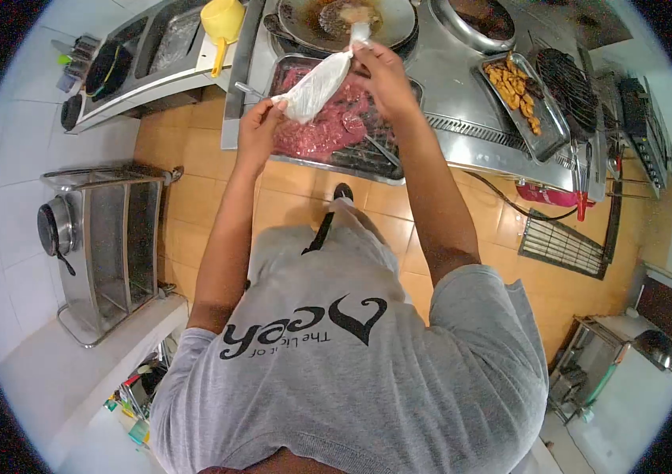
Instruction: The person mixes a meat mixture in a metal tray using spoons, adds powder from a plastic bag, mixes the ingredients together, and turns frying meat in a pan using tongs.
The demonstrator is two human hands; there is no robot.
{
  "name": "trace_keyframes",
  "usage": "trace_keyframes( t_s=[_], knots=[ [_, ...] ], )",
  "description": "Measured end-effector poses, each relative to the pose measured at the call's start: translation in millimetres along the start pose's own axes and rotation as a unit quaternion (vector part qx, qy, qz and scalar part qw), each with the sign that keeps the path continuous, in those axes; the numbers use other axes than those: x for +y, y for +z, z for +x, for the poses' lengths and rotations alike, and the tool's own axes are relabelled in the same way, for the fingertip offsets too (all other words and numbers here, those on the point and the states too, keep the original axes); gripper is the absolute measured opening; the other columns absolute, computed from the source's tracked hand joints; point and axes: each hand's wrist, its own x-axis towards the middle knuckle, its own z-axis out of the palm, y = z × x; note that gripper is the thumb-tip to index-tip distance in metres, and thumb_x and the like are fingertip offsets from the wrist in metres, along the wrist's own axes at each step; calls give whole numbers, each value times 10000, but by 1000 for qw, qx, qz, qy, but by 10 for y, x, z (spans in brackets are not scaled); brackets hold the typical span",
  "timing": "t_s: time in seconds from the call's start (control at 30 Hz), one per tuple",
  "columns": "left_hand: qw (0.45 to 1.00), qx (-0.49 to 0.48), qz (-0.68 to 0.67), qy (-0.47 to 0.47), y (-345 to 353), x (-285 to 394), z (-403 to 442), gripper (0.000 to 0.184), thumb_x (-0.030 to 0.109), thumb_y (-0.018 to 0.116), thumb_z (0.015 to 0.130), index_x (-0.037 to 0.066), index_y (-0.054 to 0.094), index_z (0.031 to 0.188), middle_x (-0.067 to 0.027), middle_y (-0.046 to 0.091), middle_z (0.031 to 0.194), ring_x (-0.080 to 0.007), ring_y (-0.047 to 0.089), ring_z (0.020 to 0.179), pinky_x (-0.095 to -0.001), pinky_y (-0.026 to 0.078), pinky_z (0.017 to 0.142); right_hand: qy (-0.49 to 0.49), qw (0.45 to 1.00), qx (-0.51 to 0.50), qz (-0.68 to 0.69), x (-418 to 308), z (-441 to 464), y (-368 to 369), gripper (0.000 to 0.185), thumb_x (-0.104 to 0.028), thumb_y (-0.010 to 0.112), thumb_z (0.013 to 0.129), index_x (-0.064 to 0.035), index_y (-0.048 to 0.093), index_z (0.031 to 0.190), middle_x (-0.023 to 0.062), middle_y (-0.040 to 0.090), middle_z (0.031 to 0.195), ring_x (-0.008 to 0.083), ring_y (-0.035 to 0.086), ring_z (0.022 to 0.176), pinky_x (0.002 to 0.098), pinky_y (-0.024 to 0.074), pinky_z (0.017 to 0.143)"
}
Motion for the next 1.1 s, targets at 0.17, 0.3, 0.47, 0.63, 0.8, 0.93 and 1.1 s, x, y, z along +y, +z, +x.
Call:
trace_keyframes(
  t_s=[0.17, 0.3, 0.47, 0.63, 0.8, 0.93, 1.1],
  knots=[
    [996, -9, 61, 67, -95, -188, 515, 189, 141, 605, 840, -42, 580, 803, -20, 509, 655, -88, 433, 605, -234, 353, 554, -53, 982, 61, -173, 182, 171, -23, 191, -182, 505, 913, -34, 603, 982, 7, 608, 886, 79, 552, 798, 230, 466, 709],
    [968, -148, 190, 71, -285, -134, 683, 209, 184, 596, 853, -19, 622, 900, -25, 544, 753, -96, 501, 719, -233, 405, 649, -90, 965, 180, -169, 149, 44, 97, 196, -187, 512, 906, -30, 611, 971, 3, 592, 816, 85, 540, 738, 223, 457, 678],
    [942, -209, 185, 188, -437, 146, 793, 399, 316, 648, 797, 55, 592, 1094, -114, 478, 1235, -248, 480, 1106, -343, 410, 870, -46, 963, 206, -169, 95, -207, 312, 196, -184, 543, 888, -18, 611, 966, 35, 605, 823, 98, 568, 738, 240, 480, 658],
    [800, -320, 349, 368, -83, 418, 1157, 490, 408, 664, 741, 73, 589, 1090, -64, 318, 1383, -280, 254, 1286, -518, 201, 1012, -100, 953, 216, -189, 301, -267, 781, 206, -170, 590, 854, 17, 619, 934, 31, 598, 784, 90, 554, 701, 231, 445, 626],
    [715, -387, 423, 399, -9, 586, 1158, 282, 341, 634, 775, 138, 649, 970, 40, 296, 1403, -254, 191, 1314, -646, 91, 982, -102, 908, 267, -307, 287, -452, 913, 246, -244, 644, 806, 1, 660, 826, 58, 573, 744, 106, 528, 667, 245, 417, 617],
    [700, -412, 405, 418, -24, 461, 1082, 188, 260, 614, 801, 192, 650, 972, 55, 453, 1282, -257, 212, 1312, -622, 20, 991, -228, 899, 265, -264, 552, -449, 833, 250, -258, 651, 798, -9, 664, 802, 45, 555, 726, 105, 510, 624, 252, 406, 587],
    [730, -374, 387, 423, 2, 166, 1147, 246, 197, 602, 807, 97, 604, 1031, 19, 517, 1172, -260, 221, 1315, -642, 27, 970, -211, 932, 258, -143, 499, -375, 947, 172, -156, 551, 879, -7, 636, 885, 1, 566, 732, 66, 516, 633, 221, 419, 562]
  ],
)
